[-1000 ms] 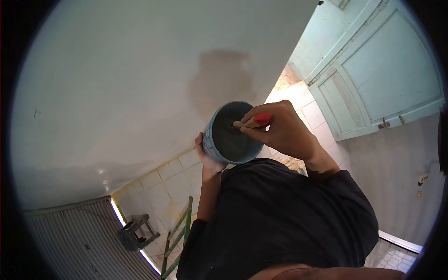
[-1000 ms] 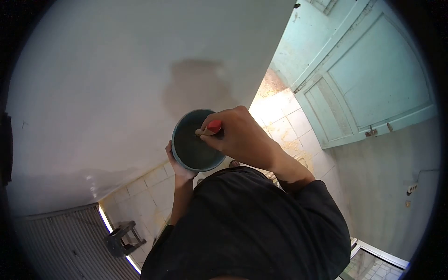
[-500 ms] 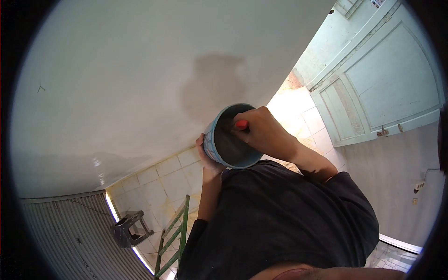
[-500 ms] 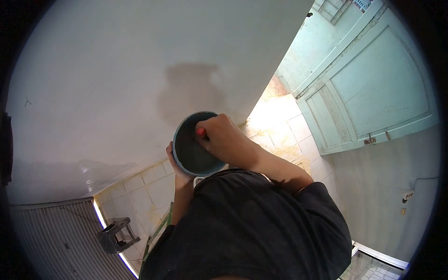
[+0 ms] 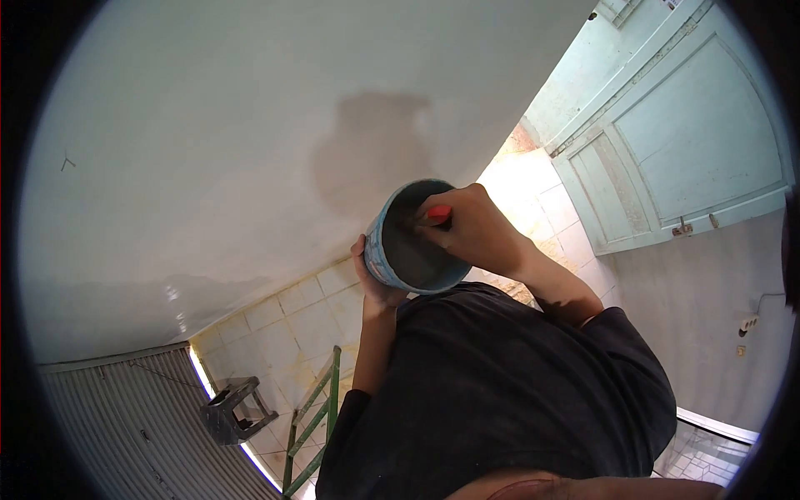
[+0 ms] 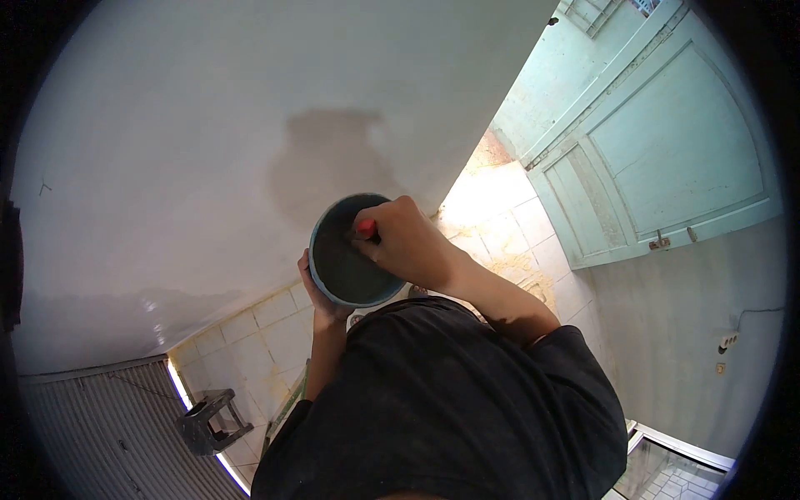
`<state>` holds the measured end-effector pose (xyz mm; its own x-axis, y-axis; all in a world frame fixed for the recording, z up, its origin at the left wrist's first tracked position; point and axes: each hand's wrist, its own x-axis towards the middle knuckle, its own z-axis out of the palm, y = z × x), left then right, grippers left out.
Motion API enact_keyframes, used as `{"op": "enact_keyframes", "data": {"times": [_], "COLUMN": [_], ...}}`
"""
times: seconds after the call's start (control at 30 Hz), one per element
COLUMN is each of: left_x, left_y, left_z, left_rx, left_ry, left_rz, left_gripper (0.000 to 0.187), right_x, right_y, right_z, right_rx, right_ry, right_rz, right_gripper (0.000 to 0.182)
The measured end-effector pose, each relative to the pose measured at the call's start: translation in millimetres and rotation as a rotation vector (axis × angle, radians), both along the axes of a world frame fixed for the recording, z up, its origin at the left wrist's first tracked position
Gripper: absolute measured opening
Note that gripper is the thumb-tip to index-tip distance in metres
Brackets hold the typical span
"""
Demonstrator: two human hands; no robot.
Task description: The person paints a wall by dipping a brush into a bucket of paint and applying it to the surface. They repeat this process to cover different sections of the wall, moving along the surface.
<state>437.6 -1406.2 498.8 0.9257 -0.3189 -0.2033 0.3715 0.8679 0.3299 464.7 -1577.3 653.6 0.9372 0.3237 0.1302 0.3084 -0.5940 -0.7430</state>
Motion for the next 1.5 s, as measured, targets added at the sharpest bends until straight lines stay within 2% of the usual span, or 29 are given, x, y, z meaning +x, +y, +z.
{"op": "enact_keyframes", "data": {"times": [0.07,0.13,0.2,0.27,0.3,0.33,0.4,0.63,0.7,0.83,0.93,1.1,1.23,1.3,1.4,1.5], "left_x": [0,2,1,2,1,1,1,1,1,1,2,-1,-2,-3,-4,-4], "left_y": [2,1,2,3,4,4,5,8,8,7,6,5,7,6,6,7], "left_z": [-3,-7,-7,-4,-3,-2,-3,-8,-9,-10,-16,-16,-18,-14,-8,-8], "left_rx": [0.002,-0.009,-0.026,-0.04,-0.021,-0.003,-0.01,-0.033,-0.034,-0.035,-0.054,-0.073,-0.056,-0.051,-0.044,-0.048], "left_ry": [0.0,0.031,0.021,0.008,0.009,0.009,0.001,0.003,0.009,0.007,-0.035,-0.033,-0.012,0.013,0.021,-0.003], "left_rz": [-0.004,-0.011,-0.024,-0.039,-0.032,-0.025,-0.032,-0.061,-0.052,-0.062,-0.06,-0.047,-0.039,-0.033,-0.039,-0.05], "left_gripper": [0.067,0.069,0.071,0.072,0.072,0.072,0.072,0.072,0.072,0.072,0.071,0.07,0.069,0.069,0.069,0.069], "right_x": [-1,-2,-6,-9,-12,-13,-16,-21,-21,-14,-7,-5,-5,-10,-22,-30], "right_y": [1,-5,-6,-9,-7,-6,-6,-2,-1,2,6,13,6,4,-5,-8], "right_z": [7,23,31,32,35,34,29,22,17,6,-5,-15,-3,4,18,20], "right_rx": [0.019,0.189,0.196,0.199,0.064,0.065,0.18,0.157,0.282,0.249,0.205,0.048,0.146,0.234,0.18,0.154], "right_ry": [-0.009,0.043,0.016,0.09,0.151,0.151,0.069,0.101,0.102,0.118,0.006,-0.014,0.049,-0.013,0.139,0.017], "right_rz": [0.017,-0.002,-0.033,0.051,0.037,0.037,0.01,0.025,-0.028,-0.072,-0.045,-0.038,-0.018,-0.109,-0.01,-0.043], "right_gripper": [0.013,0.011,0.01,0.01,0.01,0.01,0.01,0.009,0.009,0.008,0.01,0.014,0.012,0.013,0.012,0.011]}}
